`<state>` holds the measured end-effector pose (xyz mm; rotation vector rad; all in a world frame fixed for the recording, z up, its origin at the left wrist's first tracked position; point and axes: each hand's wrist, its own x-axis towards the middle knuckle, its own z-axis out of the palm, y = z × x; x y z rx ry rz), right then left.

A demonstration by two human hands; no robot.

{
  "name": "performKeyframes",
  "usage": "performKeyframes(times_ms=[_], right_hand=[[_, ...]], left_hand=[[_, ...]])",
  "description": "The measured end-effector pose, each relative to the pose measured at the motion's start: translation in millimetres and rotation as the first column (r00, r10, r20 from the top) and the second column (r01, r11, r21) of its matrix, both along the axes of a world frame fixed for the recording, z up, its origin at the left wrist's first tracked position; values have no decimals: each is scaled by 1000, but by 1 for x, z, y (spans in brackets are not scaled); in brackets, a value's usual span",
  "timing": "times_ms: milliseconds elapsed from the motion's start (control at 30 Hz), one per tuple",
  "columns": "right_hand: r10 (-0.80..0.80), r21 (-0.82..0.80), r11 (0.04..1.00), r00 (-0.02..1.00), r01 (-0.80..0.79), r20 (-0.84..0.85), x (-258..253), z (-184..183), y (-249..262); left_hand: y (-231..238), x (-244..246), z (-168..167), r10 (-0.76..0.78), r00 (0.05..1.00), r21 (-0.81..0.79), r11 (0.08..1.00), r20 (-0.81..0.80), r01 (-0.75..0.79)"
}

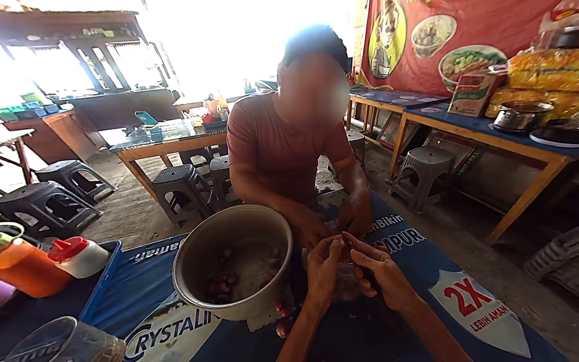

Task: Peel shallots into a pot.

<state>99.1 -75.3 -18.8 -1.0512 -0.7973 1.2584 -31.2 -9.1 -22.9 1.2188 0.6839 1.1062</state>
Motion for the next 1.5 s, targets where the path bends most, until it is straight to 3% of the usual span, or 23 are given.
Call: performKeyframes(times_ms=[267, 400, 667, 900, 1167, 1500], right_hand=[[-79, -49, 996, 997, 78, -18, -1, 1, 2], [-111, -50, 993, 993, 109, -45, 1, 1, 2], [139, 87, 986, 990, -141, 23, 7, -1, -1], [16, 70, 997, 997, -22, 78, 4, -1, -1], [18, -10, 1000, 997, -19, -79, 8, -1, 0], [-18, -11, 1000, 1000, 18, -18, 8, 0, -2]], left_hand=[[2, -2, 6, -71, 996, -108, 991, 49, 76], [-1, -1, 5, -39, 999, -32, 999, 18, 40], [0, -2, 0, 47, 999, 58, 997, 25, -48], [3, -2, -5, 40, 999, 125, 991, 35, -44], [6, -2, -8, 16, 999, 148, 989, 39, -21], [4, -3, -3, 68, 996, 185, 980, 59, -77]])
